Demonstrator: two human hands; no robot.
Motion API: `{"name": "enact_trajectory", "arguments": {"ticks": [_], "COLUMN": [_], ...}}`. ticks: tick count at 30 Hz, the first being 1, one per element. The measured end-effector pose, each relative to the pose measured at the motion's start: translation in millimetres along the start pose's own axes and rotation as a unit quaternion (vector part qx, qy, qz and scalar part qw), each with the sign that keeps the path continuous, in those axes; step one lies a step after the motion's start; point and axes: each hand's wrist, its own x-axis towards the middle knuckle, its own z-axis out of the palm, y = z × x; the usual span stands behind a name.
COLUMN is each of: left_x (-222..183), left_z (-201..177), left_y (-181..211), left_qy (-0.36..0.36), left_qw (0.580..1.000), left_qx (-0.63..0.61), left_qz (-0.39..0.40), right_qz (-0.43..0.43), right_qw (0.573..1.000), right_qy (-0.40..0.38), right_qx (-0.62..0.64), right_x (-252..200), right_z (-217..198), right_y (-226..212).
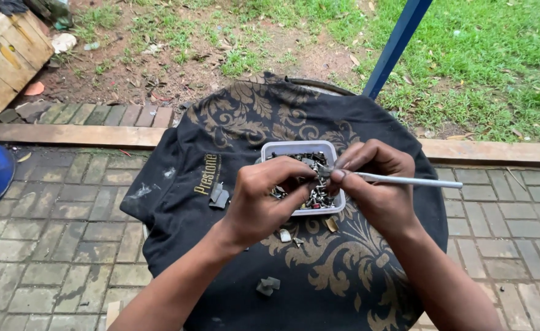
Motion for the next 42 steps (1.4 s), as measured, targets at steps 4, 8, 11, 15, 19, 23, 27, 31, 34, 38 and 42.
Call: {"name": "enact_trajectory", "arguments": {"ticks": [4,8,11,15,19,23,27,31,34,38,42], "left_x": [3.5,3.8,3.7,5.9,4.0,2.9,3.4,3.1,4.4,2.7,4.7], "left_z": [-0.4,-0.1,0.5,2.2,3.5,4.0,4.9,5.5,4.2,4.7,4.3], "left_y": [9.2,12.5,15.9,21.9,16.8,15.7,14.6,11.3,11.2,14.1,17.2], "left_qy": [0.005,0.017,0.024,0.032,0.030,0.032,0.043,0.037,0.048,0.048,0.043], "left_qw": [0.999,0.999,0.999,0.997,0.996,0.996,0.995,0.994,0.994,0.994,0.994], "left_qx": [-0.007,-0.007,-0.003,-0.006,-0.012,-0.003,-0.008,0.022,0.012,0.021,0.030], "left_qz": [0.036,0.045,0.048,0.075,0.077,0.085,0.086,0.101,0.099,0.101,0.092], "right_qz": [-0.011,-0.032,-0.024,-0.026,-0.003,-0.013,-0.008,-0.026,-0.040,-0.045,-0.092], "right_qw": [1.000,0.997,0.998,0.999,0.997,1.000,0.996,0.999,0.997,0.995,0.978], "right_qy": [-0.006,0.000,-0.003,-0.004,-0.022,-0.016,-0.031,-0.030,-0.031,-0.022,-0.001], "right_qx": [-0.018,-0.075,-0.054,-0.033,0.074,0.024,0.079,-0.001,-0.060,-0.086,-0.189], "right_x": [3.0,3.5,4.3,7.2,2.7,5.5,1.7,6.0,6.9,7.9,6.2], "right_z": [2.2,1.8,0.7,-2.5,-4.4,-4.1,-3.5,-3.5,-4.3,-2.2,-0.8], "right_y": [-1.8,-7.0,-7.1,-3.9,3.7,2.6,2.2,-1.2,-5.6,-6.7,-5.1]}}
